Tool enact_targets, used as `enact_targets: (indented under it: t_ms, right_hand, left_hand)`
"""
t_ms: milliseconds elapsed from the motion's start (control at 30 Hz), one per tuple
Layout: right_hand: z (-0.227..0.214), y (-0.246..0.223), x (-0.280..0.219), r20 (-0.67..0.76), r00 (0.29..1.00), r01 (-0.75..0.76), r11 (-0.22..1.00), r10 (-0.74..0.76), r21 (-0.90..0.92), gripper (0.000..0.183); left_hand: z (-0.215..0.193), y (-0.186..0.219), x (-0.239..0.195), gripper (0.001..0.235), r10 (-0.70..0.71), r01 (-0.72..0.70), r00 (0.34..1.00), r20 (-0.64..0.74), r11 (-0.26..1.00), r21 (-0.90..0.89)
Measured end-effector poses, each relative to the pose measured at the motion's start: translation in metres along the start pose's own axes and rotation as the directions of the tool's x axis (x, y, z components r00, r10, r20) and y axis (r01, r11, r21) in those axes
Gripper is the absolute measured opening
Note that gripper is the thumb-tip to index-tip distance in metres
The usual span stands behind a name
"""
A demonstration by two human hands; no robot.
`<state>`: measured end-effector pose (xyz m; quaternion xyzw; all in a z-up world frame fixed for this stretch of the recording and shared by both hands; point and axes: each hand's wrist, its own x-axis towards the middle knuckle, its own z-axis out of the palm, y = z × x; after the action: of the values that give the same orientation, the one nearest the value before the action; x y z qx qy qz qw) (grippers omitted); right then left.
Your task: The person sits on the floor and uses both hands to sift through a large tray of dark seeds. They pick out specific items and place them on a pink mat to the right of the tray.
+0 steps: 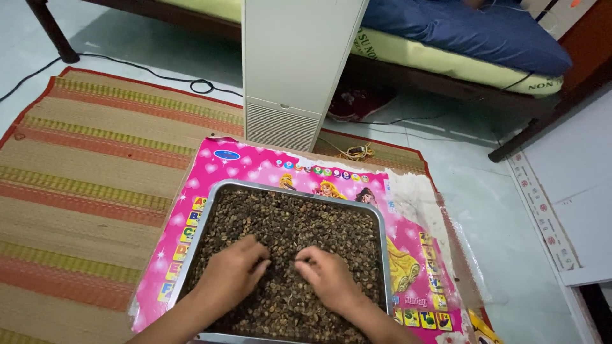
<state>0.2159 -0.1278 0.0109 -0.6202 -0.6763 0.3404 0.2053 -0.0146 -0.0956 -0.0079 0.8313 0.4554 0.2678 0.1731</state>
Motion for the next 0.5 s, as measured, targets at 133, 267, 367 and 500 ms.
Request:
enact_targets:
  t_ms: [133, 267, 367, 500]
  right_hand:
    - [-0.011, 0.037, 0.008, 0.13, 0.985, -0.167, 0.463, 0.111, 0.871, 0.015]
    - [-0.015, 0.042, 0.016, 0.151, 0.977, -0.179, 0.188, 0.15, 0.966, 0.021]
    - [-0.025, -0.002, 0.019, 0.058, 0.964, -0.226, 0.693, 0.258, 0.684, 0.025]
    - [0.005, 0.017, 0.032, -0.111, 0.957, 0.221, 0.92, -0.269, -0.325, 0.029]
  left_hand:
    - [-0.014, -0.017, -0.006, 0.009, -0.396, 0.408, 0.908, 0.136, 0.766, -0.496]
    - [-0.001, -0.041, -0.023, 0.017, -0.477, 0.419, 0.819, 0.318, 0.12, -0.9]
    - [0.002, -0.043, -0.025, 0.02, -0.483, 0.438, 0.795, 0.367, 0.039, -0.898]
    - [0.0, -0.043, -0.024, 0.013, -0.509, 0.453, 0.776, 0.374, 0.036, -0.891]
